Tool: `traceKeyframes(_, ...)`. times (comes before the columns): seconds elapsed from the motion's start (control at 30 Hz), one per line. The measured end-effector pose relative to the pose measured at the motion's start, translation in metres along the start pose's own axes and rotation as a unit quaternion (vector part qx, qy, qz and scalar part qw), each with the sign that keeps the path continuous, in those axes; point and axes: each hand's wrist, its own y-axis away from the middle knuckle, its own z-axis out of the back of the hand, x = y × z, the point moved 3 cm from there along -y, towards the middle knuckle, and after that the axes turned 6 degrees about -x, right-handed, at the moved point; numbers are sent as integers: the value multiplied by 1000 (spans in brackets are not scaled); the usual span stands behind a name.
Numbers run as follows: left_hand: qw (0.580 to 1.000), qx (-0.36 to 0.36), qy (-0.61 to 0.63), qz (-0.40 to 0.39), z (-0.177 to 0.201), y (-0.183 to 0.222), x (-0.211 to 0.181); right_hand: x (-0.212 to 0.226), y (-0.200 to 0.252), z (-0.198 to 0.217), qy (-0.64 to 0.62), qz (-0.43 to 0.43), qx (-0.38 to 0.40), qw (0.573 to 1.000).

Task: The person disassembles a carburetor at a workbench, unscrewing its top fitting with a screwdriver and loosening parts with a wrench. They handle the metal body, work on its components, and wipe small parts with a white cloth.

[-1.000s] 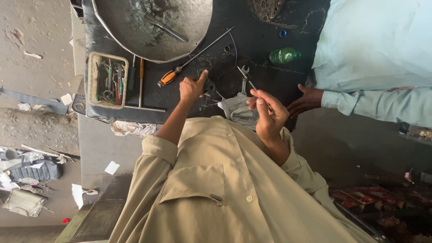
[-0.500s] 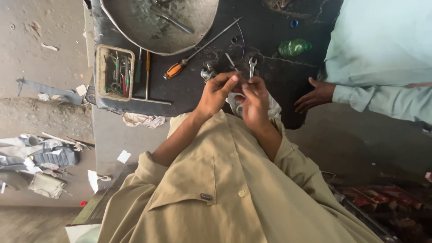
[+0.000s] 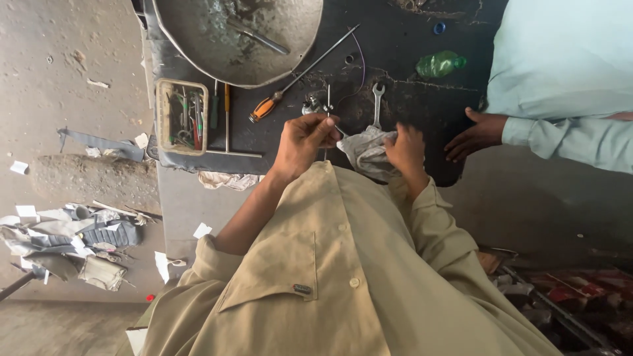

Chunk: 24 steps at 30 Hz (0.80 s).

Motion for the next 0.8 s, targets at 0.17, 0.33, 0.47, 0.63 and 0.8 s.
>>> traceKeyframes(0.17,998,-10,-54,27,11,6,-4,-38,27,-28,-175,-176,179,952)
traceKeyframes(0.33,999,-9,-52,11,17,7,12,-55,31,-12,-235,-212,183,931)
traceKeyframes(0.47,999,-26,-40,14,16,14,8,-10,0,61,-361,-309,246,845)
traceKeyframes(0.63,996,-55,-74,13,13,18,-9,-1,-10,97,-295,-257,278,877)
traceKeyframes(0.8,999,-29,-34,4,8,21,-10,-8,6,103,-670,-357,208,617)
